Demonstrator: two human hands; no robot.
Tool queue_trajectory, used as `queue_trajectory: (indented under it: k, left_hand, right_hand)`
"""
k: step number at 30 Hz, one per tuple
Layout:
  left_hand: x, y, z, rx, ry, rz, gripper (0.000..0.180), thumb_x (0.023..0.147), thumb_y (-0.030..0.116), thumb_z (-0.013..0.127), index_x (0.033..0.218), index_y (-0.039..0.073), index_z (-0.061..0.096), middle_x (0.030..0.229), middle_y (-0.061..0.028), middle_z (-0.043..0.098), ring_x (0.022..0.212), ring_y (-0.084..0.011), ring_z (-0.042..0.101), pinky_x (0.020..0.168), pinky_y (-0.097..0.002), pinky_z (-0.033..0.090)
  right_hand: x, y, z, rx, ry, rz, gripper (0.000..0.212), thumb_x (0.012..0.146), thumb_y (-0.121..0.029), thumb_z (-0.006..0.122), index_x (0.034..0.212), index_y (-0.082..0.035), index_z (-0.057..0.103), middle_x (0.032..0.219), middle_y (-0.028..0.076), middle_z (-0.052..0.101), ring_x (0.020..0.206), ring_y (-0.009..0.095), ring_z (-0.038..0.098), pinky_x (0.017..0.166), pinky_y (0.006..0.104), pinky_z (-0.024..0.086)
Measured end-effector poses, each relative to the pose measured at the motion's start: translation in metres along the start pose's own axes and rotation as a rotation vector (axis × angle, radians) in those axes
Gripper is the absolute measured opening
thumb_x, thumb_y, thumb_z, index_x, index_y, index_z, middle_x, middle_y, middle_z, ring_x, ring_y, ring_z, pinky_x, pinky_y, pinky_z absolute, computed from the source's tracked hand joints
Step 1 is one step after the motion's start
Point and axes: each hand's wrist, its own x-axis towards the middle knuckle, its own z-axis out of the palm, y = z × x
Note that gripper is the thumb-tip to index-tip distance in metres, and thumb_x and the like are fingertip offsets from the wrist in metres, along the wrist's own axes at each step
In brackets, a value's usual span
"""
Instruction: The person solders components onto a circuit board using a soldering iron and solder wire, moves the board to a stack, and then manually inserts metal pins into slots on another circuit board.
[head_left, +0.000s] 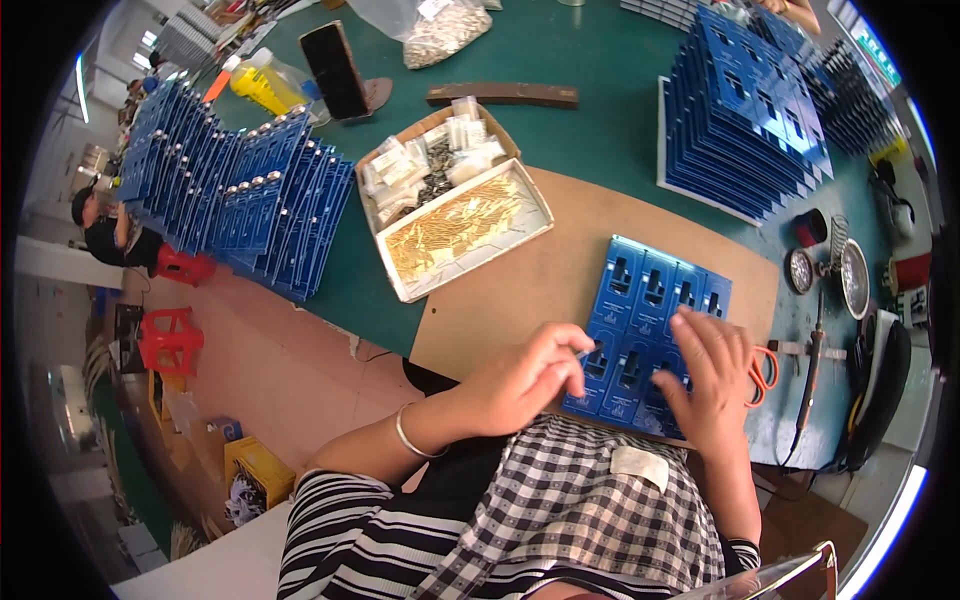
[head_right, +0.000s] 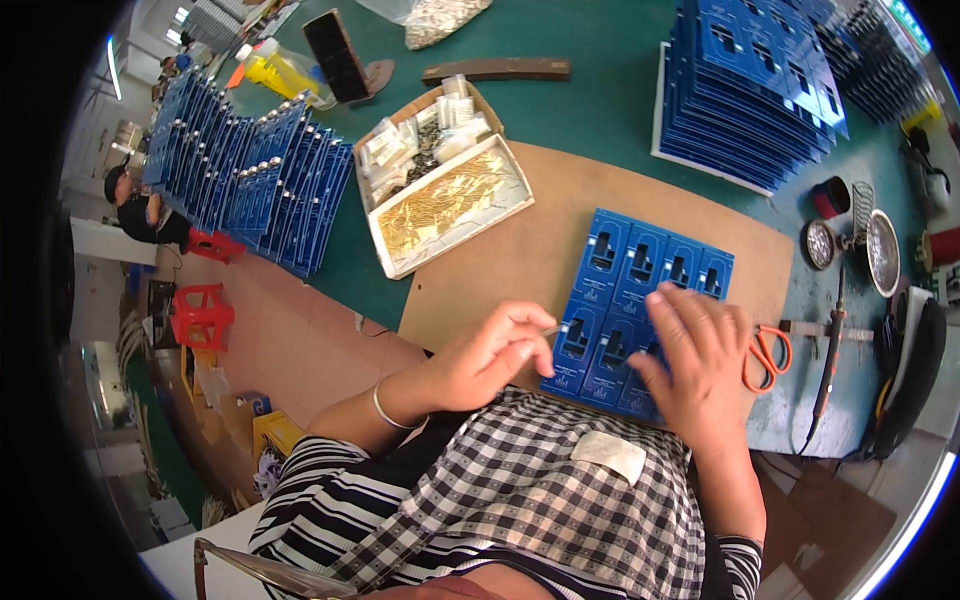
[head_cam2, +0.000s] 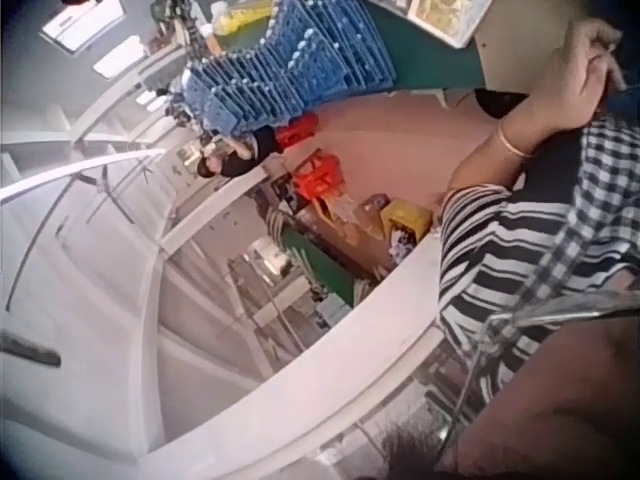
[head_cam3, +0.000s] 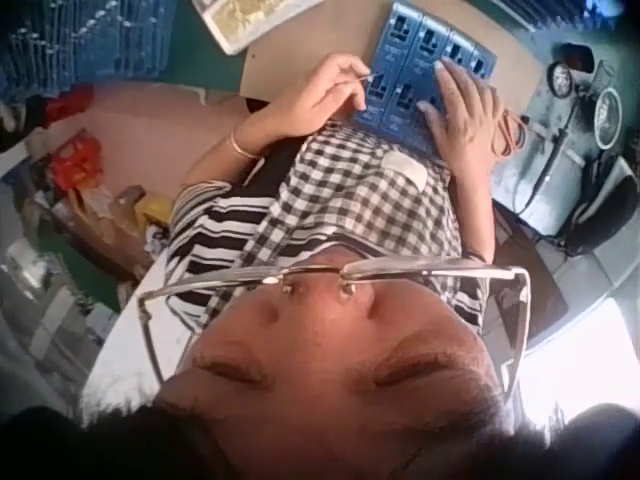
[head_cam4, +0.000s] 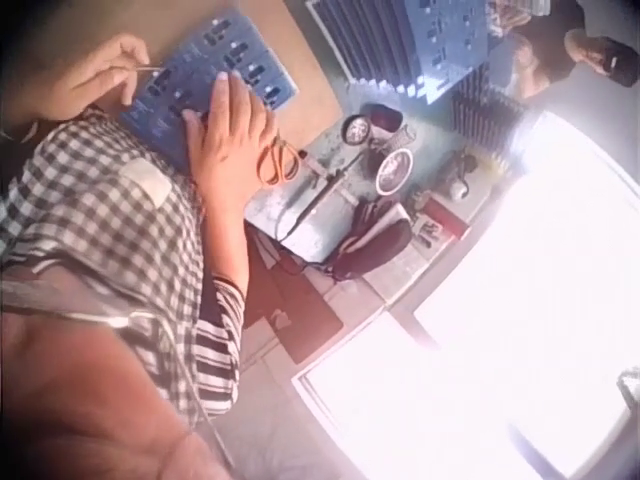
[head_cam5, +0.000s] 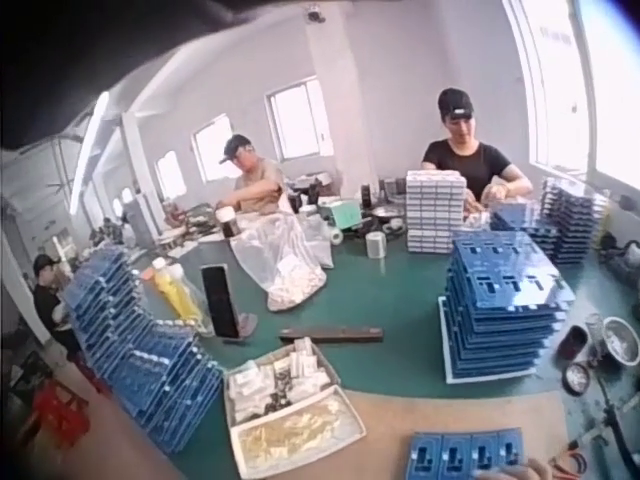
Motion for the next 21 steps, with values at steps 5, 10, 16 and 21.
queue_trajectory:
  k: [5,10,16,21]
  left_hand:
    - [0.023,0.001,-0.002,0.097,-0.214,0.257,0.016,0.088,-0.006,0.051,0.1,0.005,0.05,0.088,-0.0098,0.065,0.082,-0.0279,0.065,0.075,-0.0378,0.051]
    - [0.008,0.003,-0.026,0.596,-0.238,0.275,0.018,0.079,0.002,0.059,0.096,0.007,0.063,0.084,-0.0079,0.062,0.076,-0.0273,0.062,0.069,-0.037,0.051]
    - [0.007,0.017,-0.135,1.285,0.339,0.049,0.02,0.076,0.006,0.065,0.096,0.007,0.069,0.085,-0.0073,0.059,0.083,-0.0247,0.061,0.072,-0.0375,0.052]
    - [0.023,-0.012,-0.155,1.338,0.251,0.052,0.024,0.077,0.005,0.067,0.1,0.007,0.07,0.088,-0.0076,0.061,0.086,-0.0278,0.062,0.073,-0.0382,0.052]
  right_hand:
    - [0.018,-0.017,0.011,0.376,-0.086,-0.315,0.034,0.073,-0.017,0.073,0.105,-0.009,0.065,0.096,0.004,0.064,0.089,0.022,0.06,0.09,0.0429,0.039]
    - [0.044,-0.03,0.003,0.212,-0.018,-0.406,0.017,0.069,-0.014,0.071,0.085,-0.012,0.065,0.074,-0.001,0.06,0.072,0.019,0.057,0.084,0.0401,0.04]
    - [0.019,0.005,0.009,0.287,0.147,-0.103,0.013,0.075,0.0,0.07,0.083,-0.005,0.062,0.074,0.006,0.06,0.07,0.024,0.056,0.074,0.0392,0.042]
    - [0.012,0.003,0.016,0.365,0.117,-0.096,0.013,0.077,0.001,0.07,0.087,-0.005,0.064,0.077,0.007,0.062,0.072,0.026,0.056,0.075,0.0396,0.042]
